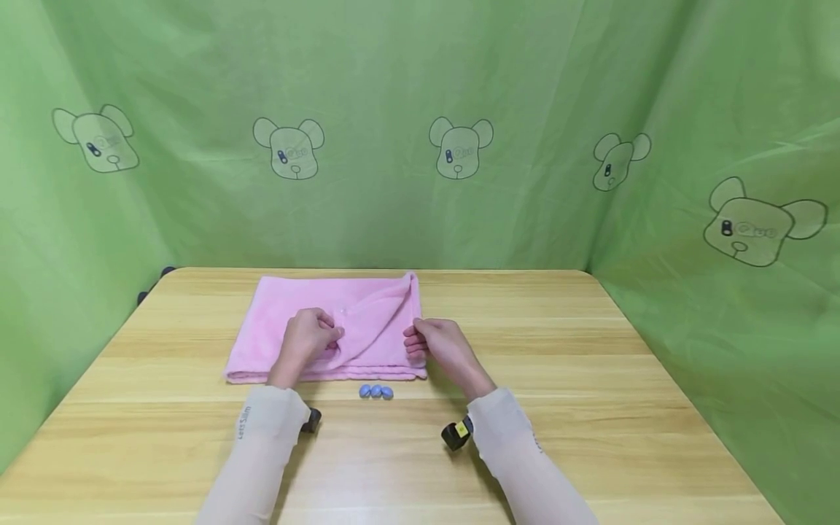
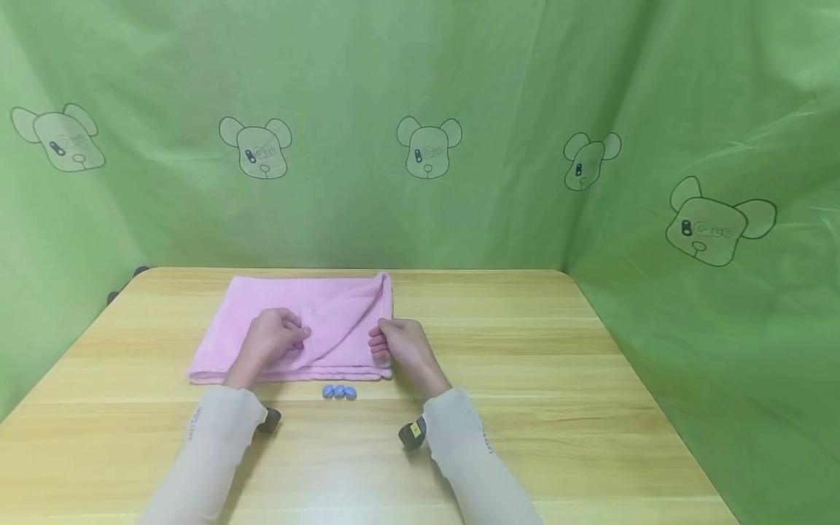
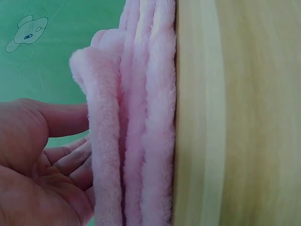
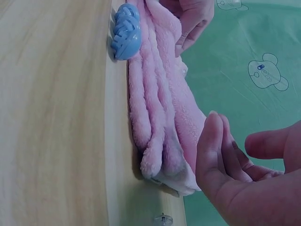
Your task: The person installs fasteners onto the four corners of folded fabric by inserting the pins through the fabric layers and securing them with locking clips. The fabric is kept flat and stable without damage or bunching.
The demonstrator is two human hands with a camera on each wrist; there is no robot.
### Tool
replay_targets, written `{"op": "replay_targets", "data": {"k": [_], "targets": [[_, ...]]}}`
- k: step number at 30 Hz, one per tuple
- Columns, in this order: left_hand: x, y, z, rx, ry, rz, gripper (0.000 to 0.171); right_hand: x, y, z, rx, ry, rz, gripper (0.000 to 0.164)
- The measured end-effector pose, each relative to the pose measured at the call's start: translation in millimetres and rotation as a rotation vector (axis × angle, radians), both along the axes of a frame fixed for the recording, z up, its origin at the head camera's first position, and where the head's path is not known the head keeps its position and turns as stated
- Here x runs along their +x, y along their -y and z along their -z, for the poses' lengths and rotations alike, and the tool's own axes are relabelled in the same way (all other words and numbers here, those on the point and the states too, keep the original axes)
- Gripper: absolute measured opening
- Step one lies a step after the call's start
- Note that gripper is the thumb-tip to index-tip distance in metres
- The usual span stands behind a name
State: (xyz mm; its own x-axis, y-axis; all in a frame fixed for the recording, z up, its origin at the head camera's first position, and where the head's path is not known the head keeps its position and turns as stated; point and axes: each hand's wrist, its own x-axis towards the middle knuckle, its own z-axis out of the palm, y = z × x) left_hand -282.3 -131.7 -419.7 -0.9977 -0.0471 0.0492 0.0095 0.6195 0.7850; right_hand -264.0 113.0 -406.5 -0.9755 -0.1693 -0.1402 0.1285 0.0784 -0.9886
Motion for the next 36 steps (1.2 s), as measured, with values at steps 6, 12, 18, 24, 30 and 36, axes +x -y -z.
{"op": "replay_targets", "data": {"k": [6, 12, 18, 24, 30, 36], "targets": [[3.8, -5.4, -8.3, -0.051, -0.038, -0.081, 0.021, 1.6, -0.6, -3.6, 0.018, -0.012, 0.015, 0.031], [12.0, -27.2, -22.7, -0.044, -0.15, -0.027, 0.015, 1.7, -0.7, -4.8, 0.044, -0.02, 0.026, 0.029], [23.0, -57.0, -28.5, -0.107, -0.143, 0.178, 0.017, 0.9, -1.5, -5.1, 0.075, -0.027, 0.03, 0.029], [30.0, -76.9, -22.2, -0.202, -0.049, 0.296, 0.02, 0.1, -2.3, -4.6, 0.079, -0.027, 0.039, 0.029], [30.8, -81.2, -13.7, -0.241, -0.008, 0.323, 0.017, 0.4, -2.2, -5.4, 0.078, -0.024, 0.042, 0.028], [26.4, -75.4, -10.3, -0.227, -0.056, 0.299, 0.006, 2.0, -4.5, -7.3, 0.108, -0.054, 0.028, 0.027]]}}
